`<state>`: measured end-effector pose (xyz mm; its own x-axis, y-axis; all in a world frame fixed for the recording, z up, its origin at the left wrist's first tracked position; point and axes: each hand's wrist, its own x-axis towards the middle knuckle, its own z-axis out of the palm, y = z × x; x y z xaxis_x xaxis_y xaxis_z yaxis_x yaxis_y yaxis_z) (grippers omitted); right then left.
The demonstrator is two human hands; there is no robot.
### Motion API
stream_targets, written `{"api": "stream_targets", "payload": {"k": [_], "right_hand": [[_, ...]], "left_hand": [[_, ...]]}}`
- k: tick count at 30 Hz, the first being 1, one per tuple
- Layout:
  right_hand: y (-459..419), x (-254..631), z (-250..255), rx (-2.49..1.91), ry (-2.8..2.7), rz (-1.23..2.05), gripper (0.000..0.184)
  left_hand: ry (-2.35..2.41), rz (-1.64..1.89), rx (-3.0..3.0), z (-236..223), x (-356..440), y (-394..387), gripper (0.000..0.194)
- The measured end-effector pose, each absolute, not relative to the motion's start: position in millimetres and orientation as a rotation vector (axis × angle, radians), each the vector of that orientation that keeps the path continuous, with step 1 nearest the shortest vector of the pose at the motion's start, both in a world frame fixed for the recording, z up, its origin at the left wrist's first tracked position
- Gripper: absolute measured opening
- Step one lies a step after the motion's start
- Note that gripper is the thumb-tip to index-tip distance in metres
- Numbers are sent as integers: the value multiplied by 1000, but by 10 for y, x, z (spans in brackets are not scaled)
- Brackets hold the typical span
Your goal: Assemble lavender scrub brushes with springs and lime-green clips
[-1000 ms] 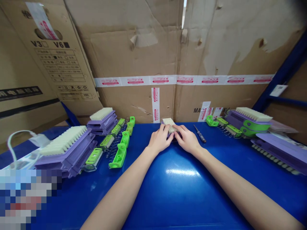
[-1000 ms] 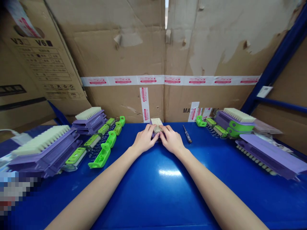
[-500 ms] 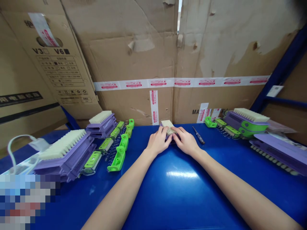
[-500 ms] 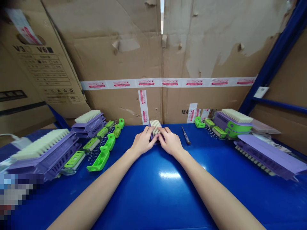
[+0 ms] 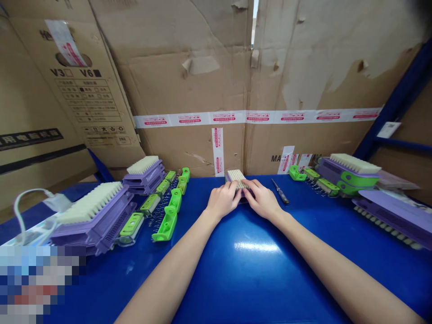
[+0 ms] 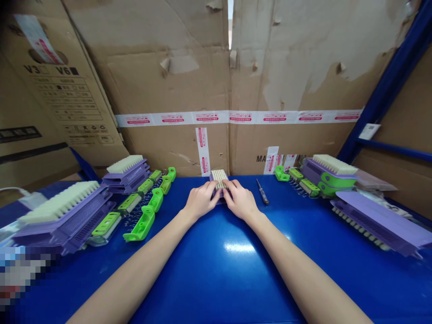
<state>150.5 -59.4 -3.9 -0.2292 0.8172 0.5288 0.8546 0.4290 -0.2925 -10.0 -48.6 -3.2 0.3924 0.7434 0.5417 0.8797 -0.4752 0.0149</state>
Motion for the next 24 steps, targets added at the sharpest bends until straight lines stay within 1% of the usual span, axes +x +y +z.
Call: {"api": "stream_targets", "payload": {"k": [7,15,24], "right_hand": [[-583,1511,-47,-1398,-2068,-101,36],[-579,1516,-56,-1397,-2071,-97,36],[-590,1513,-44,-1414,-2073,-113,36]], "left_hand": [[-1393,-734,-2341,-55,-115,-465,34],[-1366,-762,-2260,-54,-131,-445,30],[-1410,-744,-2259,-25,-148,-435,34]]}}
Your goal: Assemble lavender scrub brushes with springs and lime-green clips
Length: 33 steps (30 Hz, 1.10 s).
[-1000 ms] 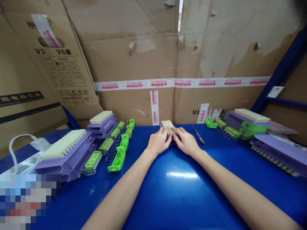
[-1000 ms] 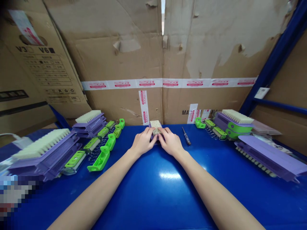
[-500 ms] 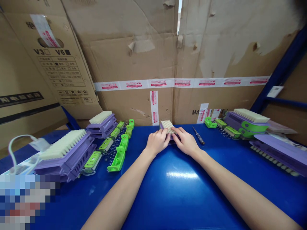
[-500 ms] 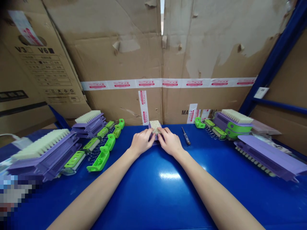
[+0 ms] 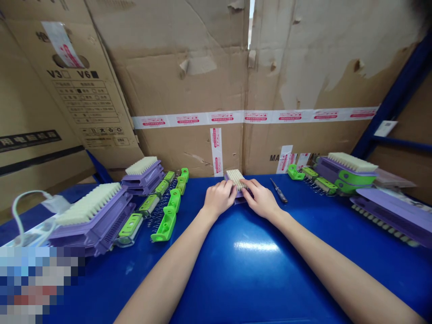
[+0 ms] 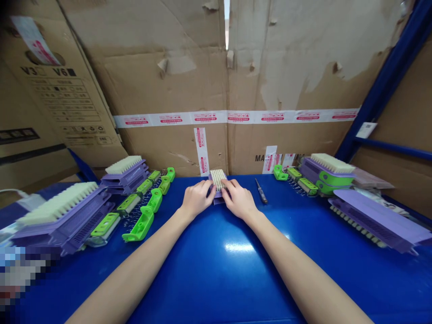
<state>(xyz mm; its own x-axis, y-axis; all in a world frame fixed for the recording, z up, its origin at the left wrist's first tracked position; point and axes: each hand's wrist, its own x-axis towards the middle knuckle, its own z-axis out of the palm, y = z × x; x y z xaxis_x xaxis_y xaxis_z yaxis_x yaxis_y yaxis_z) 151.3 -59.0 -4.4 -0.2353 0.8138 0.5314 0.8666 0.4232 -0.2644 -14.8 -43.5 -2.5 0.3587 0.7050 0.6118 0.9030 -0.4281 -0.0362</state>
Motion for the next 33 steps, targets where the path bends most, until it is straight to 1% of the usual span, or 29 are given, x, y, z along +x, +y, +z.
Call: {"api": "stream_targets", "payload": {"k": [9,18,24,33], "right_hand": [[-576,1514,-48,-1420,-2077,-96,36],[-582,1517,-50,-1422,-2077,-98,36],[-586,1516,-41,-1431,-2080,-101,37],[-590,1511,-39,-1446,-2083,-103,37]], "left_hand": [[-1525,-732,-2221,10,-211,-416,34],[-1736,-642,-2126,52,-210,-423,29],[-1832,-597,-2078,59,-234,-407,30],[-1891,-392,-2108,9,-271,-362,31]]}}
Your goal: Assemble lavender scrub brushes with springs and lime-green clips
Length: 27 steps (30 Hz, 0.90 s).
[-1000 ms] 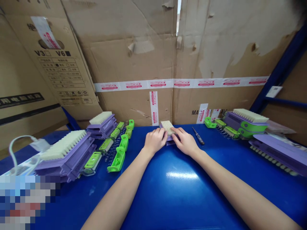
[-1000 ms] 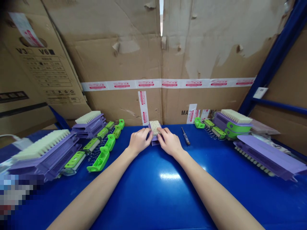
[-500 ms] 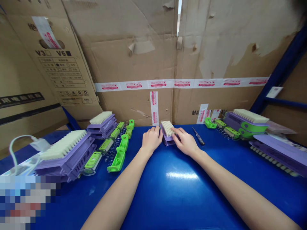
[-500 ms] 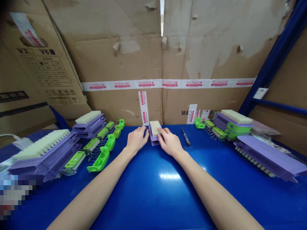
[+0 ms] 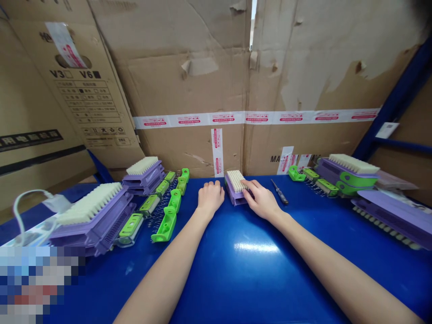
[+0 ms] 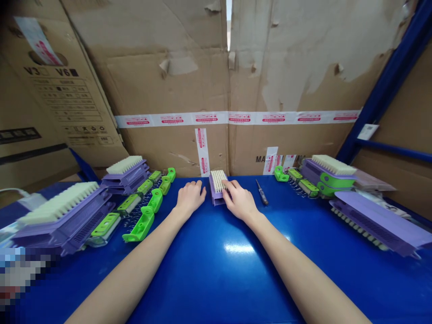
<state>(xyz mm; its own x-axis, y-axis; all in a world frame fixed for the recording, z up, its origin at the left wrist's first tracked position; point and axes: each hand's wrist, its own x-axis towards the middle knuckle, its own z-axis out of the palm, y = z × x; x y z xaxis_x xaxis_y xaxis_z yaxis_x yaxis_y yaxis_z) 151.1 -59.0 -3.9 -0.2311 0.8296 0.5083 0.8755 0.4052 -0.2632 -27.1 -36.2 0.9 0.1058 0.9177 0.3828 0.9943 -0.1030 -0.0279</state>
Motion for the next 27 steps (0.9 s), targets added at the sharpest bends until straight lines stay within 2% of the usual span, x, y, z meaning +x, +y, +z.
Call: {"api": "stream_targets", "payload": {"k": [12,19,27], "right_hand": [[-588,1515,-36,-1451,-2092,-117,37],[-594,1513,-34,-1461,-2091,-115,37],[-589,1516,-39,-1440,-2090,-115,37]], "left_hand": [[-2002,-271,-2212,18,-267,-343,38],[-2039,-272,-2140,51,-289,-333,35],[-2108,-315,-1829,296,-460,-348,29]]}}
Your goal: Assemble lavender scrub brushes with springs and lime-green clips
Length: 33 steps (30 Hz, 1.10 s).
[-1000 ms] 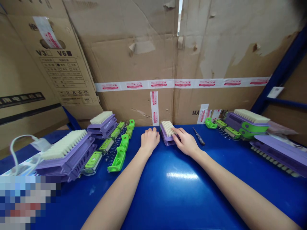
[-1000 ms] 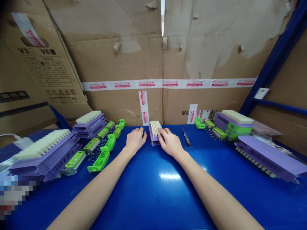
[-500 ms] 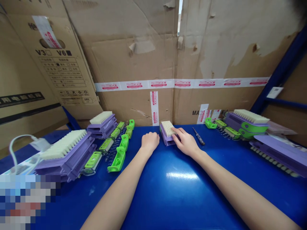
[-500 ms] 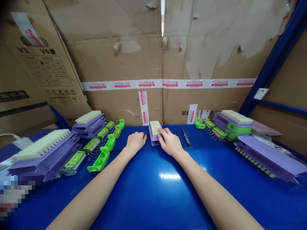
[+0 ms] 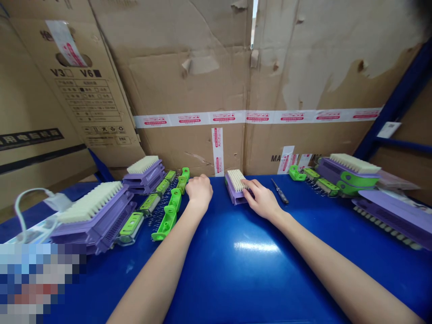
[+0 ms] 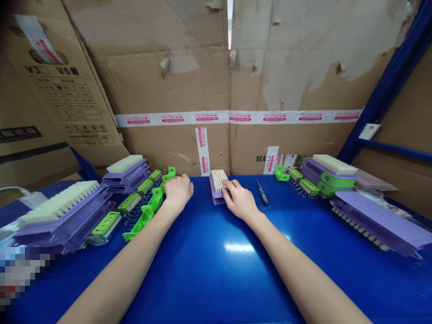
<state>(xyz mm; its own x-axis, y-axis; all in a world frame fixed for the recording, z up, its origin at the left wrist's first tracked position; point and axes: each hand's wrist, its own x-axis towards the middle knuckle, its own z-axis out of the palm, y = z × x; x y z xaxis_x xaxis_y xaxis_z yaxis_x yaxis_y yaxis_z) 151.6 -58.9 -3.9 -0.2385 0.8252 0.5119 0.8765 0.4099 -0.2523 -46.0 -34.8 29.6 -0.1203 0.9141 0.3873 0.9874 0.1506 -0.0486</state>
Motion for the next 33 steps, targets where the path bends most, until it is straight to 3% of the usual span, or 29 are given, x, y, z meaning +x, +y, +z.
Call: {"api": "stream_targets", "payload": {"k": [10,33], "right_hand": [[-584,1522,-42,-1458,-2107,-141,38],[-581,1519,-35,-1469,-2122,-132,38]], "left_hand": [[-2354,-50,-1723,411,-569,-386,36],[-2285,-139,-1764,282,-612,-344,34]]}}
